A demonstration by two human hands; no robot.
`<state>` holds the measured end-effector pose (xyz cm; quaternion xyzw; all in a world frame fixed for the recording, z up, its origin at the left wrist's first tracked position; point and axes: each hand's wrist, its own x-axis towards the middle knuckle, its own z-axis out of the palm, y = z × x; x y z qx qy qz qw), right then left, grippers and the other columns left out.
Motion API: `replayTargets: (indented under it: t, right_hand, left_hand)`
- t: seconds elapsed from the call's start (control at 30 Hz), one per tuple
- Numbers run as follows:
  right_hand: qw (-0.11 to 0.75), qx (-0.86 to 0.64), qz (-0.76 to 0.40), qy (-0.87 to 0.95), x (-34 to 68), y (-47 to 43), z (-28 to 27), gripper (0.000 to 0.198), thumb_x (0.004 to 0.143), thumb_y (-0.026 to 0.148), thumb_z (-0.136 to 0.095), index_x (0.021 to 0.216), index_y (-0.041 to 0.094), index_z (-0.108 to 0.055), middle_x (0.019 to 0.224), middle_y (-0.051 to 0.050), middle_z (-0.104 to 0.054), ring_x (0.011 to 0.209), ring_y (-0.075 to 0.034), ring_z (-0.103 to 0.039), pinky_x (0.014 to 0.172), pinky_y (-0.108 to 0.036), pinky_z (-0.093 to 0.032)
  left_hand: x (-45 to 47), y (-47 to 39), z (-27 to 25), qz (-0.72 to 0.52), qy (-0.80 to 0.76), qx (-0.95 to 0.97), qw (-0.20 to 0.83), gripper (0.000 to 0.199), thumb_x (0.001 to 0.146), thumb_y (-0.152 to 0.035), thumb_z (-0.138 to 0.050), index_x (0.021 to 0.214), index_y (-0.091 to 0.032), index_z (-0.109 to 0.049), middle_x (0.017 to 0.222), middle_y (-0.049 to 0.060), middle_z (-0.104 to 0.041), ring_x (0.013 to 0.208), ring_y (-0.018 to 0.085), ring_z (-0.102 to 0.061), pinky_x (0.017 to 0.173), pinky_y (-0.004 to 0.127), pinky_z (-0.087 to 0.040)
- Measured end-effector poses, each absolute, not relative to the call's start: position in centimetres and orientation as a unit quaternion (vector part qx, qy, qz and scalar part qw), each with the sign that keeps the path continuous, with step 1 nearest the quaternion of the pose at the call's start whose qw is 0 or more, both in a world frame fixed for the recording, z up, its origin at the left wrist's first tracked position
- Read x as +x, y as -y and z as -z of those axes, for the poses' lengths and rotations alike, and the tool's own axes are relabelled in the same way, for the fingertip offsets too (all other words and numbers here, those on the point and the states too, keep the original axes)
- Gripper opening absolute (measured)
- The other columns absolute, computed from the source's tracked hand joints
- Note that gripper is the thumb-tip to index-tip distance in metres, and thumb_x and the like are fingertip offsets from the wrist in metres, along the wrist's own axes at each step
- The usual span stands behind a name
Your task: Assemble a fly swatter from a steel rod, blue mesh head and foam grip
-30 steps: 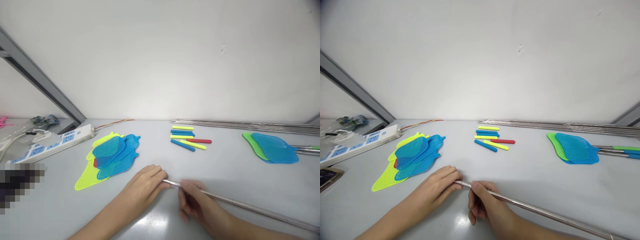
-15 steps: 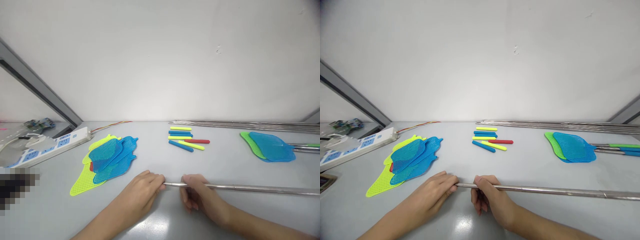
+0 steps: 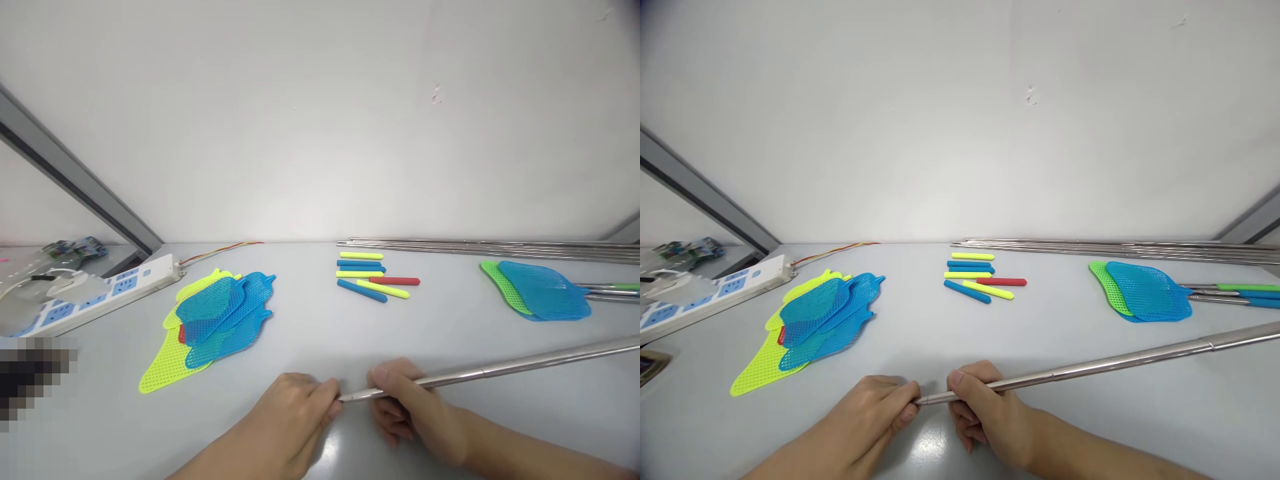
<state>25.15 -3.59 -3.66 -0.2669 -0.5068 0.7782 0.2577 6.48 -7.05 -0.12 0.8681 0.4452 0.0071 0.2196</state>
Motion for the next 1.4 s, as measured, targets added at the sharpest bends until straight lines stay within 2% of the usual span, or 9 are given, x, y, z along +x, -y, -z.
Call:
replayTargets:
  t: [0.3,0.93,1.4]
  right_hand:
    - [0.22,-0.275,-0.746,0.565,25.4,3.7,3.1,0.044,0.084,0.045,-0.033,0.049,0.018,-0.032,0.042,0.005,-0.031,0.04,-0.007,-0.033,0.042,-0.02,-0.031]
    - [0.147,-0.294,-0.676,0.66,25.6,3.7,1.9,0.046,0.088,0.045,-0.02,0.054,0.017,-0.036,0.05,0.003,-0.034,0.051,-0.009,-0.041,0.054,-0.021,-0.037]
    - [0.143,-0.284,-0.671,0.67,25.6,3.5,1.8,0.047,0.088,0.045,-0.019,0.054,0.017,-0.035,0.05,0.003,-0.033,0.05,-0.009,-0.04,0.053,-0.02,-0.036]
  left_hand:
    - [6.7,7.2,-0.2,-0.025,-0.434,0.853,0.289,0.027,0.091,-0.027,-0.016,0.073,-0.02,-0.034,0.067,-0.001,-0.051,0.06,0.013,-0.048,0.06,0.025,-0.035]
    - [6.8,7.3,-0.4,-0.04,-0.428,0.855,0.29,0.03,0.091,-0.028,-0.015,0.072,-0.02,-0.037,0.067,-0.001,-0.052,0.061,0.012,-0.05,0.061,0.023,-0.037]
    - [7.0,7.2,-0.7,-0.052,-0.419,0.849,0.32,0.028,0.092,-0.026,-0.017,0.076,-0.02,-0.039,0.07,-0.001,-0.053,0.063,0.011,-0.05,0.064,0.021,-0.038]
